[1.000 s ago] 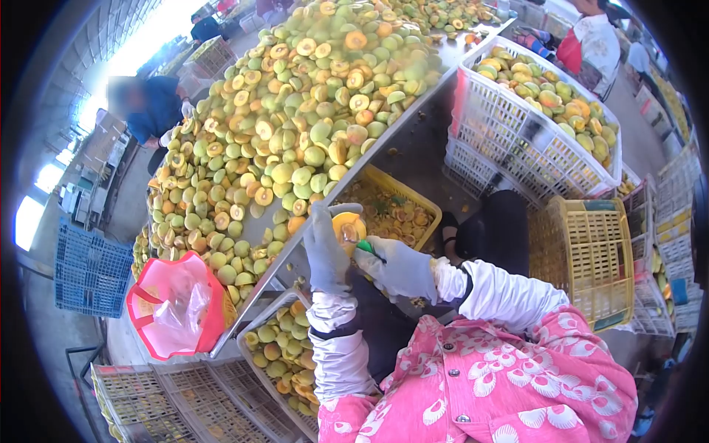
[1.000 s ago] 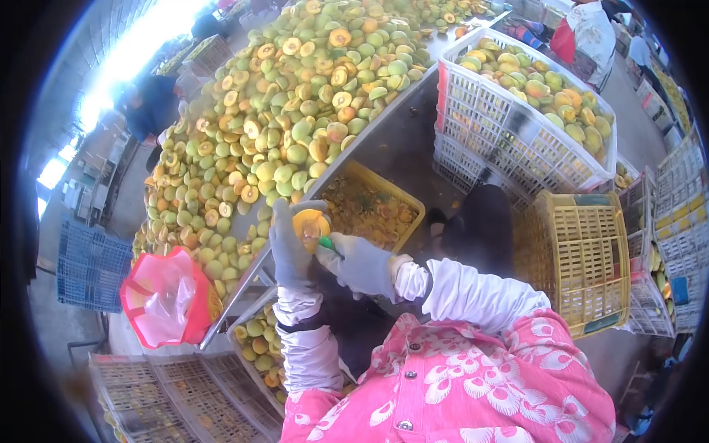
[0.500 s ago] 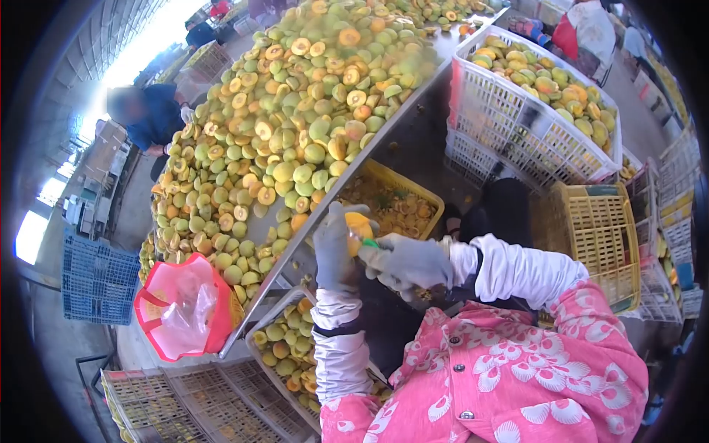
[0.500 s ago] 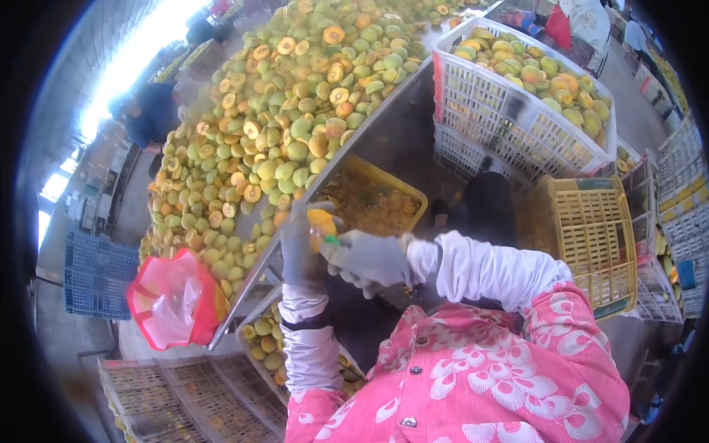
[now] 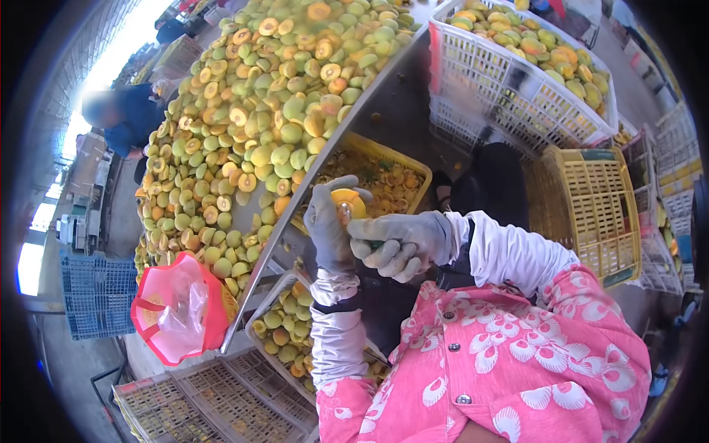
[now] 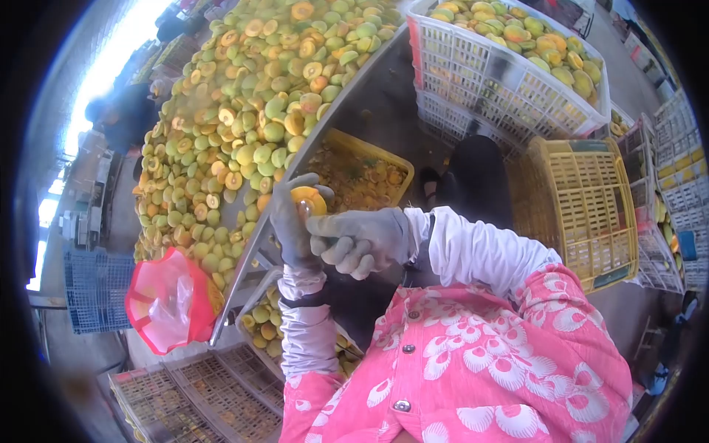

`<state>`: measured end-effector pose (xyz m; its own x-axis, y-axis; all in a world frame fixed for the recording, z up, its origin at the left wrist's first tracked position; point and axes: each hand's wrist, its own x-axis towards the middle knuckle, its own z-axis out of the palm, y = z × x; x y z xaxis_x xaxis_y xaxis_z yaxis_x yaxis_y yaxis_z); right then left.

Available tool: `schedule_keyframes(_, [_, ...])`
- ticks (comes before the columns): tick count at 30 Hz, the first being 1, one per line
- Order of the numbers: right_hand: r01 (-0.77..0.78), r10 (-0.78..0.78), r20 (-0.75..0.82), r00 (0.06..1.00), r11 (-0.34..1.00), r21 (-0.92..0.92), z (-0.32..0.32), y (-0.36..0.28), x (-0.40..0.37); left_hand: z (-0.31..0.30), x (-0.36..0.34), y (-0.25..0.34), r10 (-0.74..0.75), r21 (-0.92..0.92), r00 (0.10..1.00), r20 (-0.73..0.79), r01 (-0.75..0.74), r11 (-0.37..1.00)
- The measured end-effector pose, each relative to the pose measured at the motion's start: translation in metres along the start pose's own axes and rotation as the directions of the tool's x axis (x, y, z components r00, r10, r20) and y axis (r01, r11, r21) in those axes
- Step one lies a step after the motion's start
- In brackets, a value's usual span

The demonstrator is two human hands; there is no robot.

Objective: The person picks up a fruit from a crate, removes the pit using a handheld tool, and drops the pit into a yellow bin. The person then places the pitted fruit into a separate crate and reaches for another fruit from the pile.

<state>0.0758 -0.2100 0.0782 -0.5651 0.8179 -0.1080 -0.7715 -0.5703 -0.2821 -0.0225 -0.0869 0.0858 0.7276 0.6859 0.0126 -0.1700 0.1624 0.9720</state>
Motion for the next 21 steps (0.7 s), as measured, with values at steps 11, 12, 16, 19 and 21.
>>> schedule_keyframes(11, [0.050, -0.050, -0.007, 0.999, 0.998, 0.025, -0.050, 0.006, 0.020, -0.019, 0.009, -0.069, -0.203, -0.318, 0.948, -0.245, 0.119, 0.941])
schedule_keyframes(12, [0.115, -0.125, -0.073, 0.990, 0.986, -0.123, -0.045, 0.010, 0.018, -0.028, 0.008, -0.075, -0.263, -0.389, 0.935, -0.238, 0.156, 0.908])
schedule_keyframes(16, [0.168, -0.550, -0.359, 0.754, 0.690, -0.705, -0.043, 0.009, 0.026, -0.031, 0.006, -0.070, -0.196, -0.284, 0.939, -0.284, 0.113, 0.952])
schedule_keyframes(19, [-0.155, -0.892, -0.188, 0.410, 0.135, -0.979, -0.065, 0.009, 0.034, -0.019, 0.005, -0.059, -0.171, -0.268, 0.908, -0.382, 0.068, 0.961])
schedule_keyframes(21, [-0.363, -0.847, -0.217, 0.486, 0.030, -0.931, -0.045, 0.003, 0.026, -0.023, 0.006, -0.063, -0.066, -0.199, 0.943, -0.325, 0.000, 0.980])
